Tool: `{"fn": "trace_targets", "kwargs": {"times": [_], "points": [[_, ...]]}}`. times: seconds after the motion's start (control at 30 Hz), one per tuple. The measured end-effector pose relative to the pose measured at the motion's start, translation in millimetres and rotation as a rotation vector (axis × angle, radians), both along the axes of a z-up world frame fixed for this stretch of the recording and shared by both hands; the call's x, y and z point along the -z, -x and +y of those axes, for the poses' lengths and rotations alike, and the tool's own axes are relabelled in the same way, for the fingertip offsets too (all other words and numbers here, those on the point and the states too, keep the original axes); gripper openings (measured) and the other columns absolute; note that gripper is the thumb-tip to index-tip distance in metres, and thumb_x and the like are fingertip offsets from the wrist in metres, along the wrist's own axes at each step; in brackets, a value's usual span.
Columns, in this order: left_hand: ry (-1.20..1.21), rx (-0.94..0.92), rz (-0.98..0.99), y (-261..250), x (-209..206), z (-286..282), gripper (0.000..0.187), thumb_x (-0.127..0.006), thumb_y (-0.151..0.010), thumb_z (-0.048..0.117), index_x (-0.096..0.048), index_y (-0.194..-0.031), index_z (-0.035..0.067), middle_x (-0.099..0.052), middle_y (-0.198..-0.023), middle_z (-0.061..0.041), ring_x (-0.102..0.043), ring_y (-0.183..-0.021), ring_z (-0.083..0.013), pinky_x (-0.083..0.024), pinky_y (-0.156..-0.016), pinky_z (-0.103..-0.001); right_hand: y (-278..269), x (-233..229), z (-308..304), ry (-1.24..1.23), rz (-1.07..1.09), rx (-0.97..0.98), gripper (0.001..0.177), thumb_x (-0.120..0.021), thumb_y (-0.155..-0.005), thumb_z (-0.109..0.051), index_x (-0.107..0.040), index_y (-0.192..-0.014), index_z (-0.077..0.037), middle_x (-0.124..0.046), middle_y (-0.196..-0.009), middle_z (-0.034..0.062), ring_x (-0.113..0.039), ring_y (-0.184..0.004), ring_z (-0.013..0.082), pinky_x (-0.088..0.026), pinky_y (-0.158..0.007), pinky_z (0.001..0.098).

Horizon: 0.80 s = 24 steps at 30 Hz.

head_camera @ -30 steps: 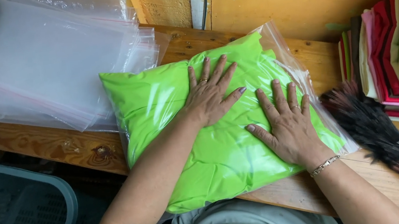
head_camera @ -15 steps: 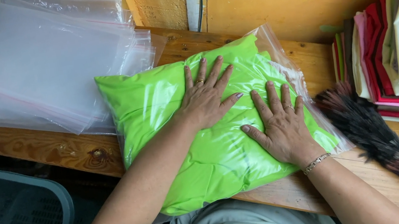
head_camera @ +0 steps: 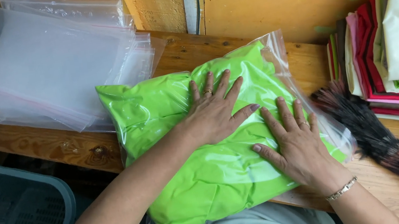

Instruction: Sealing a green fabric item in a plastic bag and dusting the bag's surface with a brush.

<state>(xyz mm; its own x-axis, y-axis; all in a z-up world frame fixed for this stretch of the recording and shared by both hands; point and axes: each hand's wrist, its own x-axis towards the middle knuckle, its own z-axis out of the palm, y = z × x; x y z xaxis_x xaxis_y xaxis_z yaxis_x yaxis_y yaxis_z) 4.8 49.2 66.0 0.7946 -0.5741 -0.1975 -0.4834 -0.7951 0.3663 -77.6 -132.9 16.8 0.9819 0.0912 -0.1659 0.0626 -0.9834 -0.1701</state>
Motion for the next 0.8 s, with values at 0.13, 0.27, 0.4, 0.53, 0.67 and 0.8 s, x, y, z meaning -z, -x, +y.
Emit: {"fn": "trace_targets", "kwargs": {"times": [0.13, 0.27, 0.4, 0.53, 0.67, 0.8], "points": [[-0.174, 0.066, -0.032, 4.3, 3.5, -14.2, 0.080, -0.027, -0.087, 0.062, -0.008, -0.148, 0.014, 0.010, -0.154, -0.017, 0.015, -0.137, -0.0474, 0.012, -0.104, -0.068, 11.3, 14.9, -6.1, -0.025, -0.103, -0.035, 0.080, -0.028, -0.083, -0.068, -0.013, -0.149, -0.023, -0.001, -0.154, 0.0161, 0.005, -0.138, 0.0456, -0.005, -0.102, 0.0659], [-0.331, 0.086, -0.098, -6.1, 0.7, -34.6, 0.077, -0.040, -0.087, 0.058, -0.023, -0.143, 0.008, 0.004, -0.153, -0.023, 0.011, -0.140, -0.0464, 0.012, -0.105, -0.068, 11.0, 27.0, 1.9, 0.020, -0.181, -0.029, 0.082, -0.027, -0.084, -0.068, -0.013, -0.149, -0.020, -0.001, -0.154, 0.0186, 0.004, -0.137, 0.0476, -0.006, -0.099, 0.0685], [-0.139, 0.187, -0.382, -25.0, 21.1, -73.7, 0.061, -0.041, -0.090, 0.047, -0.038, -0.135, 0.005, -0.015, -0.150, -0.022, -0.007, -0.139, -0.0446, -0.002, -0.107, -0.069, 8.7, 32.2, 9.1, 0.059, -0.274, -0.021, 0.082, -0.030, -0.084, -0.070, -0.022, -0.146, -0.017, -0.012, -0.150, 0.0257, -0.008, -0.134, 0.0522, -0.012, -0.098, 0.0707], [-0.016, 0.271, -0.481, -48.1, 45.1, -105.0, 0.060, -0.027, -0.091, 0.052, -0.041, -0.137, 0.016, -0.012, -0.152, -0.015, -0.004, -0.141, -0.0381, 0.001, -0.110, -0.065, 6.5, 30.9, 14.6, 0.109, -0.319, -0.016, 0.081, -0.027, -0.085, -0.071, -0.027, -0.145, -0.015, -0.023, -0.146, 0.0275, -0.014, -0.132, 0.0551, -0.016, -0.097, 0.0716], [-0.121, 0.241, -0.346, -63.4, 54.0, -99.4, 0.063, -0.011, -0.090, 0.052, -0.024, -0.146, 0.025, -0.005, -0.155, -0.008, 0.013, -0.139, -0.0323, 0.009, -0.108, -0.063, 2.4, 35.5, 14.7, 0.132, -0.341, 0.000, 0.083, -0.028, -0.085, -0.072, -0.025, -0.146, -0.015, -0.017, -0.149, 0.0268, -0.013, -0.134, 0.0528, -0.015, -0.097, 0.0710], [-0.181, 0.213, -0.281, -72.9, 65.8, -94.3, 0.068, -0.002, -0.088, 0.055, -0.012, -0.148, 0.024, 0.001, -0.155, -0.008, 0.012, -0.141, -0.0313, 0.015, -0.109, -0.054, -5.0, 34.5, 16.2, 0.066, -0.316, -0.012, 0.080, -0.030, -0.086, -0.070, -0.023, -0.147, -0.018, -0.014, -0.150, 0.0242, -0.010, -0.134, 0.0521, -0.013, -0.099, 0.0687]]}}
